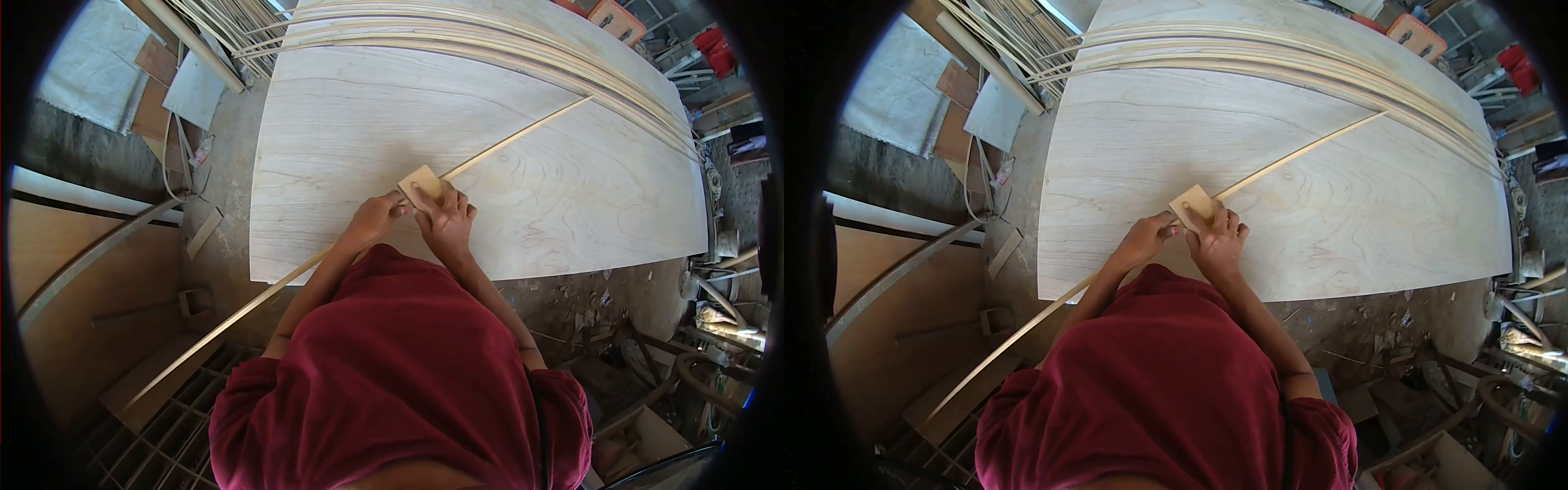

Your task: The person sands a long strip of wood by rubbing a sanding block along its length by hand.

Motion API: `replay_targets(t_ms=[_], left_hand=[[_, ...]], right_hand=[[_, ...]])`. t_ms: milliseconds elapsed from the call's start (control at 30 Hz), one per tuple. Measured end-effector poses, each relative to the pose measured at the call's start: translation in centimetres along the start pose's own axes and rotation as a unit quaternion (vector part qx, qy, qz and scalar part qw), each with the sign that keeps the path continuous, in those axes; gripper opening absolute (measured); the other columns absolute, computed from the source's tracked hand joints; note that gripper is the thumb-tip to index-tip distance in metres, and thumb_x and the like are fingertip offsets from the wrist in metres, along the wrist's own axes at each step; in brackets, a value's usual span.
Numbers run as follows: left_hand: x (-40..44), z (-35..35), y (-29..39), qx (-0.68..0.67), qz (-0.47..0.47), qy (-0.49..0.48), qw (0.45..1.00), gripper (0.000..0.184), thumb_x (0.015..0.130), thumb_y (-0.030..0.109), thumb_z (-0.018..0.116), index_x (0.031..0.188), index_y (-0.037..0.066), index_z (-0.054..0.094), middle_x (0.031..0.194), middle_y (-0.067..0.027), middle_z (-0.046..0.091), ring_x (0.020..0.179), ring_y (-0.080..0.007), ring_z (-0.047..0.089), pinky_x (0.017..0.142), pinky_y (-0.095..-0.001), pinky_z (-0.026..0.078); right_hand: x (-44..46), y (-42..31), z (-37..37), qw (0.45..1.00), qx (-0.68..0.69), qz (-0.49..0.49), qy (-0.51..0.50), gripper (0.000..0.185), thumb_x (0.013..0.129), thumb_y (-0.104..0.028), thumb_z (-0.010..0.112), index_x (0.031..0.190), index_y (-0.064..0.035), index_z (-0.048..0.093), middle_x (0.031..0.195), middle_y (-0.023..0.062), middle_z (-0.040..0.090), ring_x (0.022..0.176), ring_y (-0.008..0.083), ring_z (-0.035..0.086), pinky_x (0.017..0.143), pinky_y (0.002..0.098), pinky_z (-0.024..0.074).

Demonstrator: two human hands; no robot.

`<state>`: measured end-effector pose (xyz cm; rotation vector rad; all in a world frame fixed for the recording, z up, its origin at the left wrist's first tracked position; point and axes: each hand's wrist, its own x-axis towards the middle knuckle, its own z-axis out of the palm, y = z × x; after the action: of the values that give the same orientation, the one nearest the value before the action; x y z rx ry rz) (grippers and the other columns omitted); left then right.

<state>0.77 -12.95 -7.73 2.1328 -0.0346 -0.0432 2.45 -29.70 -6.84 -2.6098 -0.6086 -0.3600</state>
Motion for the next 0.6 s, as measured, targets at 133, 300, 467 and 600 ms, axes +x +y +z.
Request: replay_targets(t_ms=[133,300,467,600], left_hand=[[-0.2,-1.4,1.7,0.042,-0.085,-0.085,0.992,0.019,0.087,0.016,0.056,0.098,0.001,0.058,0.079,-0.0189,0.062,0.070,-0.0327,0.058,0.066,-0.0380,0.045],[0.2,0.0,-0.4,0.044,-0.071,-0.066,0.994,0.017,0.085,0.009,0.053,0.095,0.000,0.062,0.080,-0.0183,0.063,0.069,-0.0284,0.059,0.067,-0.0346,0.046],[0.6,-0.1,-0.5,0.033,-0.046,-0.063,0.996,0.016,0.081,0.004,0.050,0.088,-0.005,0.062,0.077,-0.0176,0.062,0.068,-0.0252,0.059,0.066,-0.0342,0.046],[0.2,-0.3,-0.4,0.033,-0.075,-0.094,0.992,0.018,0.082,0.011,0.056,0.093,-0.001,0.064,0.082,-0.0213,0.062,0.076,-0.0352,0.061,0.069,-0.0403,0.046]], right_hand=[[1.6,3.8,0.2,0.998,-0.035,0.033,0.030,0.042,0.077,-0.032,0.064,0.118,-0.0306,0.060,0.121,0.0136,0.047,0.102,0.0317,0.045,0.079,0.0494,0.0344],[2.9,6.6,0.2,0.982,-0.082,0.168,0.024,0.041,0.078,-0.031,0.063,0.118,-0.0301,0.060,0.121,0.0139,0.047,0.103,0.0330,0.046,0.079,0.0512,0.0357],[-0.9,1.2,1.2,0.998,-0.029,0.046,0.011,0.042,0.077,-0.031,0.063,0.119,-0.0307,0.059,0.121,0.0142,0.047,0.105,0.0332,0.045,0.081,0.0495,0.0350],[-1.0,1.3,1.0,1.000,0.008,-0.014,0.021,0.046,0.073,-0.028,0.067,0.119,-0.0316,0.060,0.120,0.0140,0.049,0.101,0.0330,0.048,0.081,0.0493,0.0347]])
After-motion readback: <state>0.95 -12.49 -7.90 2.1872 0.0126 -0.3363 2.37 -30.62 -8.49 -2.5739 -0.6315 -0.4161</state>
